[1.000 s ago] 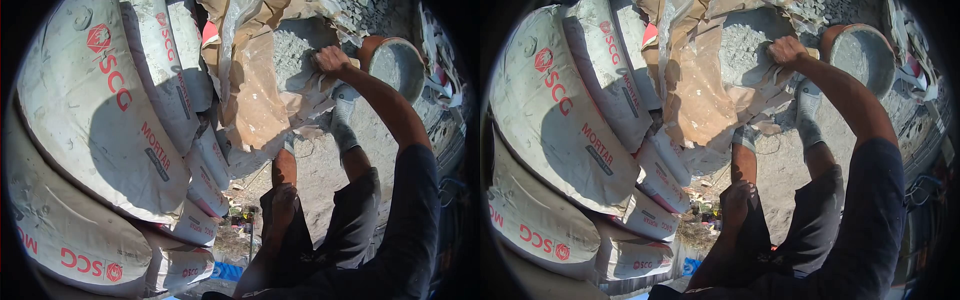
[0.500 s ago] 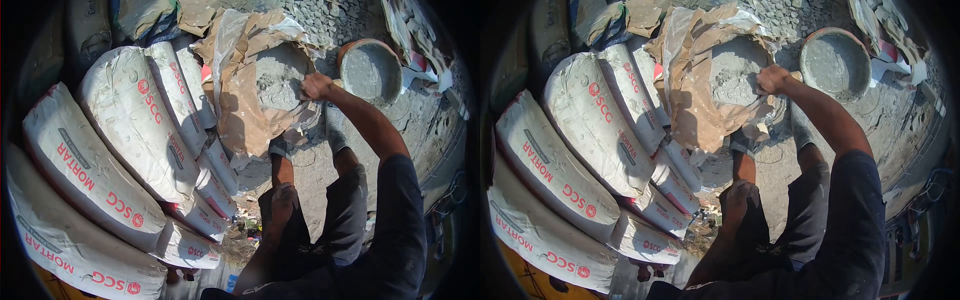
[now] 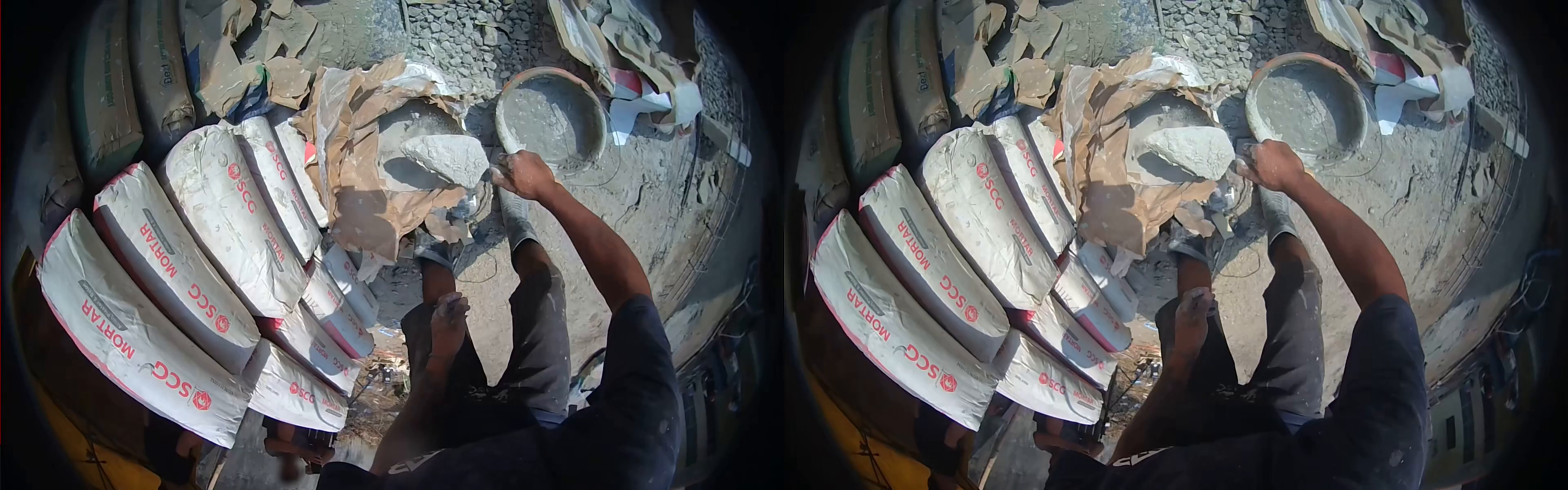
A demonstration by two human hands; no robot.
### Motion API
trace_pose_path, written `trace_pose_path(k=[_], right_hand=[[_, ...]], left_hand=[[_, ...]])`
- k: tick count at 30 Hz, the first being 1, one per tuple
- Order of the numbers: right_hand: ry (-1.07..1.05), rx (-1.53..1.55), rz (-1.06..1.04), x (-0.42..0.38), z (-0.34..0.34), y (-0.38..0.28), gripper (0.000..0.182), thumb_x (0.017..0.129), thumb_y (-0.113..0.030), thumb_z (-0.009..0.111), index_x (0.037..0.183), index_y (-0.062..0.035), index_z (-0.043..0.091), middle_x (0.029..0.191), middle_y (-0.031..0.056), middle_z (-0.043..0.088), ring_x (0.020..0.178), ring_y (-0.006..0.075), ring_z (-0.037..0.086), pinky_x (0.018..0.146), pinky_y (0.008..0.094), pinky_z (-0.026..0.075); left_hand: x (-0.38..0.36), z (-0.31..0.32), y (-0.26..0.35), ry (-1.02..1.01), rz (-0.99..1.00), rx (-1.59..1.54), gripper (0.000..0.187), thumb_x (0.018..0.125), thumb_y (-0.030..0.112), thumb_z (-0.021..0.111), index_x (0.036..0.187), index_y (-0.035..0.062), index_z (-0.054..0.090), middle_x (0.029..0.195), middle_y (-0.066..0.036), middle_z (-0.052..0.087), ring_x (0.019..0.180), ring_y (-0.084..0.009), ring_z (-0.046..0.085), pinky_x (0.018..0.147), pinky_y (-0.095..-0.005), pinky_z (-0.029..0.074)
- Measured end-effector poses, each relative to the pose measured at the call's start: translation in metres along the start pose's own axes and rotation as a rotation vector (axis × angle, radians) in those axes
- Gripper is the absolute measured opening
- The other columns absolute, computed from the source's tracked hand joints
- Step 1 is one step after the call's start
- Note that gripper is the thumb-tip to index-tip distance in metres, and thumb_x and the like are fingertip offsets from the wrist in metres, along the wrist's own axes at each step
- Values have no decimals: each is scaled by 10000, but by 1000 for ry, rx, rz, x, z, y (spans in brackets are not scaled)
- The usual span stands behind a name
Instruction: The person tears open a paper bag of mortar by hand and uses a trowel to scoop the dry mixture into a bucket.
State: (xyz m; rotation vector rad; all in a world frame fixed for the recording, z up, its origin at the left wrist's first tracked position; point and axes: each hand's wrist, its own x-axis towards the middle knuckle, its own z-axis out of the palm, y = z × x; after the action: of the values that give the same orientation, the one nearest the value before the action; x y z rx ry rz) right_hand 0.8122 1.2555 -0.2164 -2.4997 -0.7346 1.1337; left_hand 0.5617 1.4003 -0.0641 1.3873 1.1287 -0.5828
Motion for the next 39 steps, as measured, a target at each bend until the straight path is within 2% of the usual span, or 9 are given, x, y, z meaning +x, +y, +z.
trace_pose_path(k=[6, 10, 19, 21, 27, 31, 34, 36, 39], right_hand=[[272, 117, 390, -79, -20, 42, 393, 755, -392, 526, 794, -8, 605, 742, 233, 579, 731, 371, 568, 670, 424, 457], [132, 79, 547, -97, -22, 83, 405, 770, -396, 510, 845, -8, 598, 764, 237, 584, 767, 375, 569, 689, 434, 454], [166, 94, 613, -97, -6, 121, 474, 771, -406, 509, 861, 54, 582, 824, 270, 572, 817, 381, 564, 712, 438, 451], [139, 68, 587, -97, -6, 118, 477, 769, -407, 511, 860, 55, 583, 829, 268, 573, 820, 379, 565, 713, 437, 451], [72, 0, 607, -87, -16, 111, 388, 781, -368, 508, 897, -6, 584, 838, 237, 580, 816, 387, 557, 686, 445, 445], [48, -1, 564, -81, -18, 120, 392, 783, -345, 509, 877, 29, 572, 841, 252, 575, 833, 393, 551, 687, 445, 442], [150, 85, 639, -77, -10, 120, 423, 798, -371, 494, 800, 44, 575, 800, 226, 592, 790, 338, 588, 666, 414, 463], [-40, 510, 774, -84, -20, 115, 363, 819, -352, 464, 705, -12, 516, 633, 121, 547, 573, 216, 557, 503, 348, 431], [17, 938, 584, -110, -23, 98, 345, 827, -343, 467, 667, -37, 474, 568, 54, 477, 465, 123, 470, 407, 307, 385]], left_hand=[[-9, 22, -6, -54, 91, 25, 210, 806, 154, 548, 942, -4, 521, 831, -85, 561, 705, -126, 567, 586, -225, 462], [-14, 32, -8, -43, 26, 4, 211, 812, 158, 546, 935, -11, 518, 804, -85, 563, 692, -124, 564, 584, -233, 460], [-18, 36, -22, -32, 64, 139, 206, 828, 179, 517, 928, -1, 525, 840, -75, 561, 722, -147, 607, 578, -241, 485], [-16, 34, -32, -53, 363, 300, 211, 833, 186, 514, 922, -6, 526, 835, -77, 556, 719, -143, 604, 572, -243, 482], [-22, 41, -19, -9, 36, 65, 236, 801, 188, 563, 893, -27, 529, 831, -144, 572, 757, -216, 582, 665, -296, 454], [-22, 40, -30, 7, 72, 99, 263, 800, 213, 564, 905, -26, 531, 843, -145, 580, 772, -217, 590, 676, -299, 454], [-22, 37, -29, 14, 72, 50, 271, 801, 222, 563, 914, -22, 535, 835, -142, 588, 774, -216, 594, 683, -297, 453], [-22, 35, -28, 10, 36, 67, 279, 799, 231, 566, 917, -20, 536, 824, -141, 590, 772, -217, 594, 688, -300, 454], [-21, 28, -38, 14, 134, 120, 251, 819, 222, 542, 925, -3, 509, 808, -89, 574, 705, -145, 598, 564, -243, 475]])
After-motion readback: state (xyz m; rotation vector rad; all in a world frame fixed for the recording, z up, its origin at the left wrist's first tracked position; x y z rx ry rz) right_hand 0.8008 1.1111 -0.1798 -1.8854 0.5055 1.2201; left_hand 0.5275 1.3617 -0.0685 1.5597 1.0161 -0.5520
